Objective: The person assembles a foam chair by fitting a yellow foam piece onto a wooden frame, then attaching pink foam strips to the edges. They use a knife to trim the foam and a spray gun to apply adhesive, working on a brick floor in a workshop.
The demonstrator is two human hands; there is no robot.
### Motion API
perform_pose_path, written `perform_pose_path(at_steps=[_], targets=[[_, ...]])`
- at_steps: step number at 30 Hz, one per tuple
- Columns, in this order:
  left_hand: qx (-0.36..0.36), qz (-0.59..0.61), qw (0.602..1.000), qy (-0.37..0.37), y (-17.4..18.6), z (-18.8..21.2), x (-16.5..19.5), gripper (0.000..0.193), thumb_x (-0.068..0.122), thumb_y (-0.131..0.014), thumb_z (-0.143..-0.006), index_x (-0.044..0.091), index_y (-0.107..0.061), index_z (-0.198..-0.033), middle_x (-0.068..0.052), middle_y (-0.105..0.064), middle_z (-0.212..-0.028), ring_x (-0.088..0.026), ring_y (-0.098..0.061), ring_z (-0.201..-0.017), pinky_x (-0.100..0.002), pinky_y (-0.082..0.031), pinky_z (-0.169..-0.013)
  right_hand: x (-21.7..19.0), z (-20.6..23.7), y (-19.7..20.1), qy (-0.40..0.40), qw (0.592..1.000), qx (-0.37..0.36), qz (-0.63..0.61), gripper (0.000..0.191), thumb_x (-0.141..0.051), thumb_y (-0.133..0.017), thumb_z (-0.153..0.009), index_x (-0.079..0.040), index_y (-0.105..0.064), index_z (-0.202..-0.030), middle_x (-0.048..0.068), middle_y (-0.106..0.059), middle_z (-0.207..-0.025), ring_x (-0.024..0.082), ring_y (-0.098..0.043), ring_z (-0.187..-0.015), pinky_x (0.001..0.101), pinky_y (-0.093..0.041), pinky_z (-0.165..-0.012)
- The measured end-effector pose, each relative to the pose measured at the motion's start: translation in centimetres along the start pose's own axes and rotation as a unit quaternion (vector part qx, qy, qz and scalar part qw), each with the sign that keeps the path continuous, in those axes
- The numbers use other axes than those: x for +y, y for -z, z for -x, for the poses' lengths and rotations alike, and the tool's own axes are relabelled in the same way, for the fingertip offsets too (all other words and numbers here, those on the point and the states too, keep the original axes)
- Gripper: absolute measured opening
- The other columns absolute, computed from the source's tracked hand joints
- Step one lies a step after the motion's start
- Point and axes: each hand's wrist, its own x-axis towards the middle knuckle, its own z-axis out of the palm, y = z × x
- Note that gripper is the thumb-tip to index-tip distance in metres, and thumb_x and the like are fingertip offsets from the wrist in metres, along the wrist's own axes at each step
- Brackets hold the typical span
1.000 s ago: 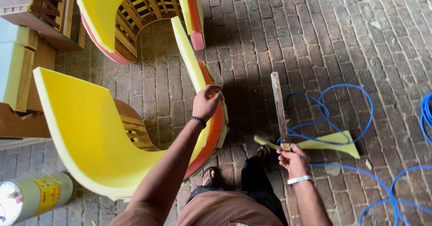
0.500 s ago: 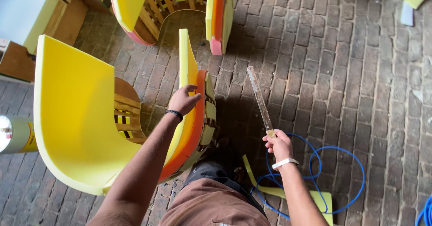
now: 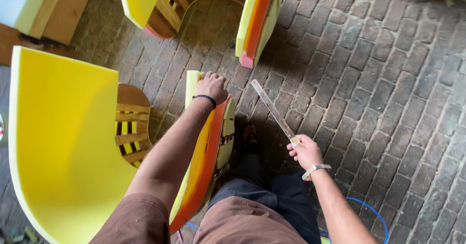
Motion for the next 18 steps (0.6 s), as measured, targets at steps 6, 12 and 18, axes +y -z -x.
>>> perform_pose_path(at_steps=[6,12,18], targets=[[-0.107,-0.13,0.967,0.19,-2.9,-2.5,-8.6,0.081,0.062,-0.067,-0.083,0.015,-0.049,-0.147,-0.026,-0.034,-0.155,-0.042,-0.024,-0.147,-0.06,-0.008,-0.117,-5.7,-11.5,-4.1,-0.024,0.995,-0.082,0.06,0.018,-0.007,-0.056,-0.099,-0.009,-0.067,-0.113,0.003,-0.075,-0.092,0.011,-0.066,-0.069,0.0297,-0.053,-0.06],[-0.184,-0.127,0.913,0.34,-7.3,-3.0,-13.7,0.108,0.081,-0.062,-0.076,0.025,-0.026,-0.161,-0.018,-0.03,-0.161,-0.039,-0.019,-0.151,-0.068,-0.004,-0.118,-9.6,-23.5,-10.7,0.021,0.968,-0.182,0.172,0.021,-0.007,-0.06,-0.097,-0.006,-0.07,-0.115,0.006,-0.078,-0.089,0.011,-0.069,-0.066,0.0281,-0.055,-0.063],[-0.215,0.018,0.836,0.505,-12.7,-1.8,-18.7,0.11,0.084,-0.058,-0.071,0.037,-0.02,-0.163,-0.013,-0.031,-0.163,-0.032,-0.027,-0.151,-0.076,-0.018,-0.115,-10.8,-34.6,-18.7,0.042,0.941,-0.281,0.183,0.022,-0.007,-0.059,-0.095,-0.007,-0.069,-0.114,0.005,-0.078,-0.086,0.012,-0.068,-0.062,0.0303,-0.055,-0.062]])
